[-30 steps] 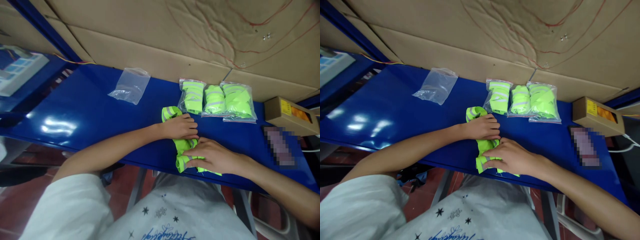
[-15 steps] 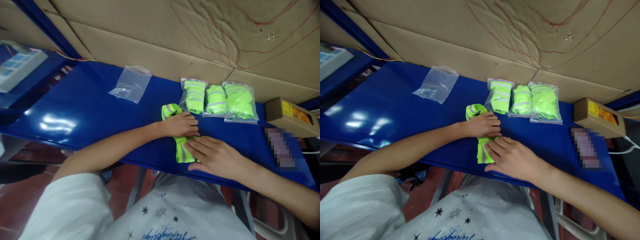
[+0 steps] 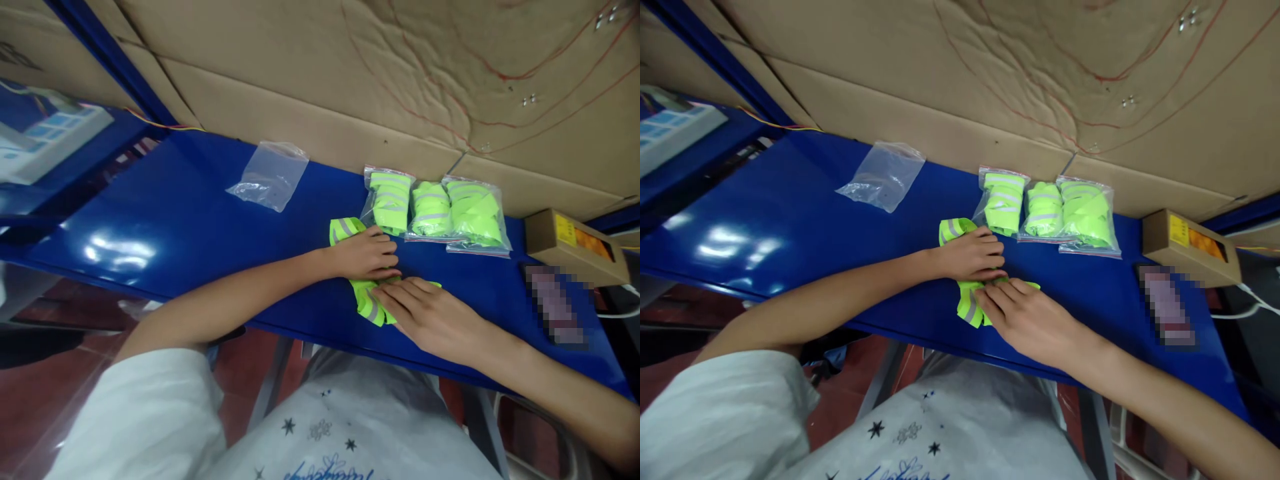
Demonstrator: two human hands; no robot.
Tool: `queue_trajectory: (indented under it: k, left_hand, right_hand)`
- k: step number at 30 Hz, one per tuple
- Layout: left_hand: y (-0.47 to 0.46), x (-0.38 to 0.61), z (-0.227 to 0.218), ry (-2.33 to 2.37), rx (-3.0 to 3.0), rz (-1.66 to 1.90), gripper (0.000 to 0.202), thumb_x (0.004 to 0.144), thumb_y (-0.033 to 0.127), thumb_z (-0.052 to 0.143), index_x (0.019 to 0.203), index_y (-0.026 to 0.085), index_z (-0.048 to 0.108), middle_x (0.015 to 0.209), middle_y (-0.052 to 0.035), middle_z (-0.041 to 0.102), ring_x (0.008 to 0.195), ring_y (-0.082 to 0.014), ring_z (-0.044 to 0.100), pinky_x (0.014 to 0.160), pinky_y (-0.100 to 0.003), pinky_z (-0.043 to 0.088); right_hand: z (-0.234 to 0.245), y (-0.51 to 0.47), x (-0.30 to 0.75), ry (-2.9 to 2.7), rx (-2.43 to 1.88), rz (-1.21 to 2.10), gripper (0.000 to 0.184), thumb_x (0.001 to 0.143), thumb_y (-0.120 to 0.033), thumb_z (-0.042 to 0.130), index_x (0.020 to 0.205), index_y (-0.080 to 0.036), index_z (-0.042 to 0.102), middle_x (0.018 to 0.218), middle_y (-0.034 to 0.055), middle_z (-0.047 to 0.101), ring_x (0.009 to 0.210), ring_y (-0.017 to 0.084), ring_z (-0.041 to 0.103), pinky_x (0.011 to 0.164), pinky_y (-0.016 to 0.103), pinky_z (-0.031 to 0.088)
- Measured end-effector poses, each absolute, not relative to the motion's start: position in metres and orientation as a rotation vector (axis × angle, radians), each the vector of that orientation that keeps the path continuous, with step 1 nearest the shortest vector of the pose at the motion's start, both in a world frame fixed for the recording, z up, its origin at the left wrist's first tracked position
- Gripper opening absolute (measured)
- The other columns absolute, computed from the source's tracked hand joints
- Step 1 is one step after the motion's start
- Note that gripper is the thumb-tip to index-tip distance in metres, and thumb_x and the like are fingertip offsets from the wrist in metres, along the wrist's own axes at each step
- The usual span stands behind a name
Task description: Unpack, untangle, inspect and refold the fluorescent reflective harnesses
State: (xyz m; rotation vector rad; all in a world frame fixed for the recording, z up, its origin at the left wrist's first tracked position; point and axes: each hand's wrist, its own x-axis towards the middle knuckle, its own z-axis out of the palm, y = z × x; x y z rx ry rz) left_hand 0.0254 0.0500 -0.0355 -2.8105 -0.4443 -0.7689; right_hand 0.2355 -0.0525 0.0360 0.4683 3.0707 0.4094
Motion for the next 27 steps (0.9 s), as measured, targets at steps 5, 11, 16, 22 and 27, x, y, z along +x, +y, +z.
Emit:
queue_trajectory:
  k: [5, 11, 16, 22, 27]
  left_hand:
    - [0.046, 0.03, -0.037, -0.466, -2.868, -0.74, 0.045, 0.109, 0.05, 0.043, 0.09, 0.018, 0.068, 0.09, -0.0072, 0.067, 0.083, -0.0221, 0.057, 0.086, -0.04, 0.034]
    - [0.046, 0.027, -0.036, -0.474, -2.924, -0.65, 0.042, 0.109, 0.047, 0.042, 0.095, 0.019, 0.07, 0.095, -0.008, 0.069, 0.086, -0.0227, 0.057, 0.084, -0.04, 0.033]
    - [0.047, 0.029, -0.035, -0.398, -2.945, -0.665, 0.037, 0.108, 0.044, 0.046, 0.095, 0.019, 0.071, 0.095, -0.0087, 0.068, 0.086, -0.0229, 0.057, 0.084, -0.04, 0.032]
    - [0.024, 0.046, -0.03, -0.254, -2.997, -0.542, 0.022, 0.103, 0.034, 0.056, 0.101, 0.019, 0.072, 0.099, -0.0096, 0.068, 0.091, -0.0249, 0.059, 0.085, -0.043, 0.035]
    - [0.001, 0.047, -0.024, -0.452, -2.866, -0.447, 0.019, 0.102, 0.03, 0.055, 0.111, 0.021, 0.07, 0.105, -0.0099, 0.067, 0.095, -0.0277, 0.059, 0.098, -0.05, 0.035]
  right_hand:
    - [0.039, -0.066, 0.224, 3.057, 0.322, 0.39, 0.038, 0.101, -0.01, 0.049, 0.135, -0.002, 0.064, 0.118, 0.019, 0.074, 0.105, 0.031, 0.068, 0.092, 0.045, 0.051]
    - [0.032, -0.053, 0.216, 3.066, 0.437, 0.128, 0.024, 0.103, -0.025, 0.061, 0.122, -0.013, 0.069, 0.095, 0.0086, 0.073, 0.087, 0.026, 0.066, 0.085, 0.043, 0.05]
    - [0.038, -0.043, 0.219, 3.162, 0.579, -0.171, 0.026, 0.101, -0.04, 0.068, 0.11, -0.017, 0.072, 0.095, 0.0075, 0.073, 0.092, 0.026, 0.07, 0.083, 0.038, 0.052]
    - [0.055, -0.047, 0.226, 2.872, 0.771, -0.826, 0.02, 0.104, -0.035, 0.063, 0.113, -0.018, 0.068, 0.104, 0.0059, 0.075, 0.094, 0.023, 0.073, 0.08, 0.034, 0.051]
    - [0.054, -0.048, 0.23, 2.785, 0.878, -1.087, 0.018, 0.106, -0.032, 0.059, 0.121, -0.021, 0.061, 0.113, 0.0044, 0.075, 0.101, 0.022, 0.071, 0.083, 0.033, 0.048]
